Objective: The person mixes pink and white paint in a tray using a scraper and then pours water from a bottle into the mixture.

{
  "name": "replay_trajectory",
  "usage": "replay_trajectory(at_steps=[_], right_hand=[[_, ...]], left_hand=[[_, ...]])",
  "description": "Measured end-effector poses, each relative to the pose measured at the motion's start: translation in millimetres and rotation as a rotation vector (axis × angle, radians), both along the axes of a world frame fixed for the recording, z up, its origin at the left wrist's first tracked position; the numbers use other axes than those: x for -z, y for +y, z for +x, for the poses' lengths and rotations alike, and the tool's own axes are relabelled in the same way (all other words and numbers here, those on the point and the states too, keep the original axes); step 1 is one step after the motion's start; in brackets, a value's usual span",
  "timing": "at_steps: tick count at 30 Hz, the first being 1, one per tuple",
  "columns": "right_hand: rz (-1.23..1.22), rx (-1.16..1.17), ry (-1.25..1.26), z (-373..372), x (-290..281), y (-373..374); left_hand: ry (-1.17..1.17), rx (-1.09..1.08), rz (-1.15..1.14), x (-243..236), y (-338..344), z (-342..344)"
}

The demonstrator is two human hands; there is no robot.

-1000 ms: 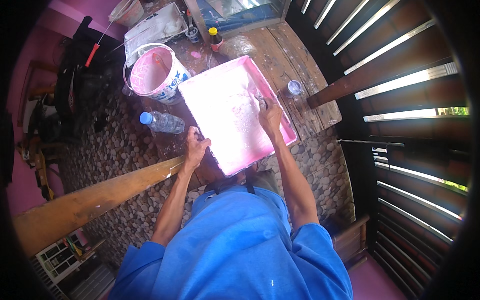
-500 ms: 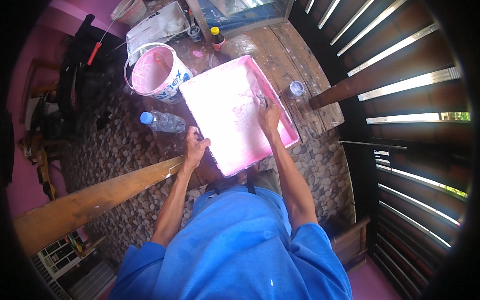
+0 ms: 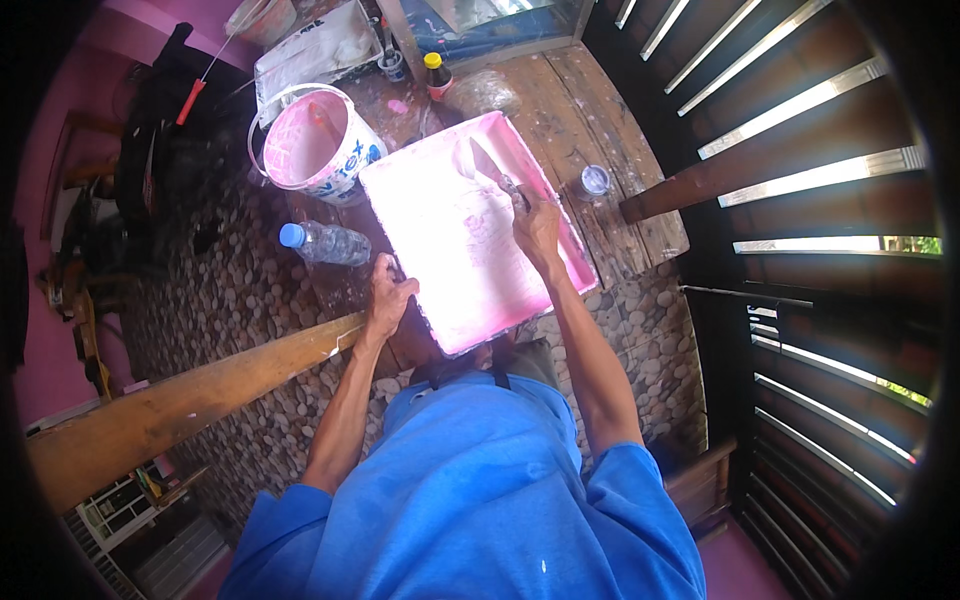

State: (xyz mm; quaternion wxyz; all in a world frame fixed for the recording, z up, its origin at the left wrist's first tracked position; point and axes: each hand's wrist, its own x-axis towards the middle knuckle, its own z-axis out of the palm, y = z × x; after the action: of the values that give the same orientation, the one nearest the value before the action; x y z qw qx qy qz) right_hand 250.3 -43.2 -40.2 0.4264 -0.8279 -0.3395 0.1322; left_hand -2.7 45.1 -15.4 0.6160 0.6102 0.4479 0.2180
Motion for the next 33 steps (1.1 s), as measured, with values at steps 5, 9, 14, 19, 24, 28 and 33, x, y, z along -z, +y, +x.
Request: replay_trajectory(at_steps=[5,9,14,19,24,28,33], right_hand=[[0.039,0.075,-0.219,-4,-28,-19],[-0.024,0.058,-0.428,-9,-26,-38],[-0.105,0.112,-0.259,-16,-15,-30],[0.096,0.108,-0.163,-7,-11,-7],[-0.090,0.111,-0.043,-14,5,11],[-0.017,-0.021,0.172,-21,3,13],[-0.041,0.078,0.149,-31,1,19]], left_hand=[[0.001,-0.016,0.027,9,2,-8],[-0.006,-0.019,0.010,14,1,-7],[-0.028,-0.038,-0.036,23,0,-8],[-0.040,-0.007,-0.136,35,-3,-10],[-0.064,-0.024,-0.187,32,-6,-7],[-0.058,-0.023,-0.207,30,-3,-10],[-0.123,-0.042,-0.177,34,-6,-6]])
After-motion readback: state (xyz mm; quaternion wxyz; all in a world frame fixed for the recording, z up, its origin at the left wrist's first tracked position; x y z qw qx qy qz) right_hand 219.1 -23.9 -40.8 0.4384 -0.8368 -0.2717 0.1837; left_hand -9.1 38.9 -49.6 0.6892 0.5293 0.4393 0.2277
